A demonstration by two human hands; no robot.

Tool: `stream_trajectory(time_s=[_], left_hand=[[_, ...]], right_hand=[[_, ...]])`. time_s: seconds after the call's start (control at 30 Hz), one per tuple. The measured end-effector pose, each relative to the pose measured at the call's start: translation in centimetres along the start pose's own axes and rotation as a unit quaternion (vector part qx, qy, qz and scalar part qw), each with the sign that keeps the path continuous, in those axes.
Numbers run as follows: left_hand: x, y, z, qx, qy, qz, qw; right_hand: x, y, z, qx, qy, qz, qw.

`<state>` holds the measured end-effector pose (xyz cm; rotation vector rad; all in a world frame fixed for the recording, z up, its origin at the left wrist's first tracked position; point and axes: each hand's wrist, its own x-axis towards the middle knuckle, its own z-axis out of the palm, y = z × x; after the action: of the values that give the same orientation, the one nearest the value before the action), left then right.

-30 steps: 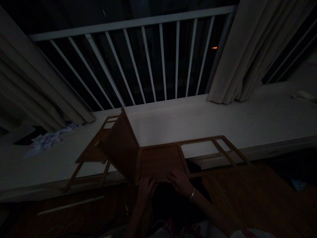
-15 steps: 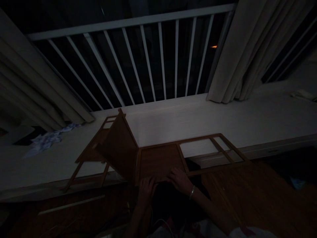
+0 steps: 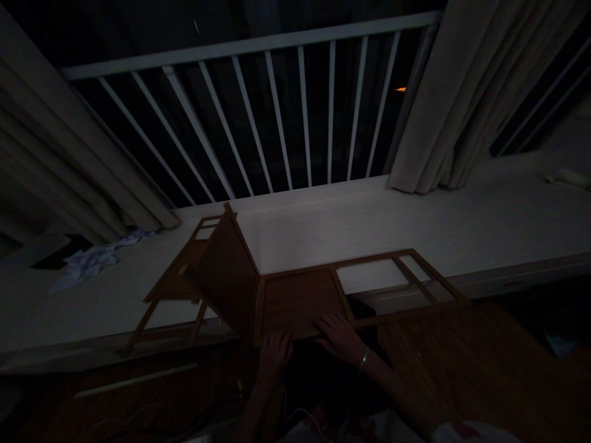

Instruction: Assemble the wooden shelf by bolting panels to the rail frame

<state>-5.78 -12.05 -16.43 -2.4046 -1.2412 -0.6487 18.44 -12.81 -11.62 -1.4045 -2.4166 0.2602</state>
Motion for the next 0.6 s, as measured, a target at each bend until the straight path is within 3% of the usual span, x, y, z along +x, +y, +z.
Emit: stream_trajectory(time_s=[0.27,0.6], left_hand=[[-1.2,-0.7,1.5,0.007,0.046,0.023,0.999],[-1.1,-0.7,0.7,-0.085,0.02,-0.004,0.996]], right_hand=[[-1.8,2.0,-0.1,-0.034,0.021,-0.001,0.999],[-1.8,1.9,2.4,-0.082,0.031,0.009,0.996]])
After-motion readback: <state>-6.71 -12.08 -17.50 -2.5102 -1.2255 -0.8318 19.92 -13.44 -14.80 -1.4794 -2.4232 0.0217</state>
